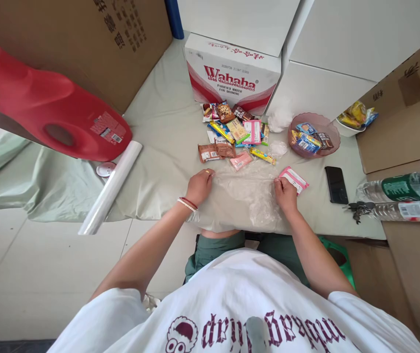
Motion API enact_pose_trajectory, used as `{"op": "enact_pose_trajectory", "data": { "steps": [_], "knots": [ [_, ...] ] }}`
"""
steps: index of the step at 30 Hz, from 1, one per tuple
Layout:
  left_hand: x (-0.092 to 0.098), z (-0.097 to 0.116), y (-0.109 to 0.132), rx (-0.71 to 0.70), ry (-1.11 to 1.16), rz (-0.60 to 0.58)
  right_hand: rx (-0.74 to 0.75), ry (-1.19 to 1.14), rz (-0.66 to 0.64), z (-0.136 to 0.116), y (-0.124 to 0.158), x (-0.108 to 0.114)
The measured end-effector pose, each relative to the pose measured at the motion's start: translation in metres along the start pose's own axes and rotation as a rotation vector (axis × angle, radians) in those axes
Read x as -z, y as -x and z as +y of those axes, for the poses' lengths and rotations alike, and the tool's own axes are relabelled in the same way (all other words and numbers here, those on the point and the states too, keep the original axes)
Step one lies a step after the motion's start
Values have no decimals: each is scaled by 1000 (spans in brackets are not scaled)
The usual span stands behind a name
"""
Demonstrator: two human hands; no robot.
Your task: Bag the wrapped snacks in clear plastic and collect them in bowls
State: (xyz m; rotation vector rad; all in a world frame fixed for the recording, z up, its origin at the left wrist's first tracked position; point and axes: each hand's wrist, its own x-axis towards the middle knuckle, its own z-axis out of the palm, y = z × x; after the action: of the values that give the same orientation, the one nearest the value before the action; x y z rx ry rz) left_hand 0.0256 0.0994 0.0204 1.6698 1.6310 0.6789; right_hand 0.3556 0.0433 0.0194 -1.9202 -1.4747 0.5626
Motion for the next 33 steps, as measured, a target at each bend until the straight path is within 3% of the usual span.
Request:
{"op": "enact_pose_trajectory", "data": {
  "steps": [4, 6, 7, 9, 11, 13, 19, 24, 27, 30, 33],
  "knots": [
    [3, -2, -2, -39, -134, 81, 10, 155, 1, 5, -3, 2],
    [-1, 3, 3, -204, -200, 118, -5, 167, -15, 5, -3, 0],
    [-4, 7, 6, -339, -211, 78, -12, 161, -20, 5, -3, -1],
    [-10, 15, 11, -623, -174, -115, -11, 129, -30, 5, -2, -3],
    [-17, 23, 14, -789, -142, -300, -3, 100, -30, 5, -1, -4],
    [-23, 28, 14, -789, -171, -353, -8, 98, -17, 6, 0, -3],
    [-30, 34, 13, -556, -214, -382, -29, 133, -2, 11, 4, 0],
    [-17, 44, 21, -734, -205, -384, -57, 94, 15, 11, -1, 2],
    [-3, 46, 28, -821, -88, -484, -51, 60, 35, 12, -5, 3],
    [10, 36, 32, -829, -36, -650, 1, 58, 50, 14, -5, 6],
    [20, 17, 32, -884, -97, -687, 47, 75, 86, 15, -3, 8]
  ]
}}
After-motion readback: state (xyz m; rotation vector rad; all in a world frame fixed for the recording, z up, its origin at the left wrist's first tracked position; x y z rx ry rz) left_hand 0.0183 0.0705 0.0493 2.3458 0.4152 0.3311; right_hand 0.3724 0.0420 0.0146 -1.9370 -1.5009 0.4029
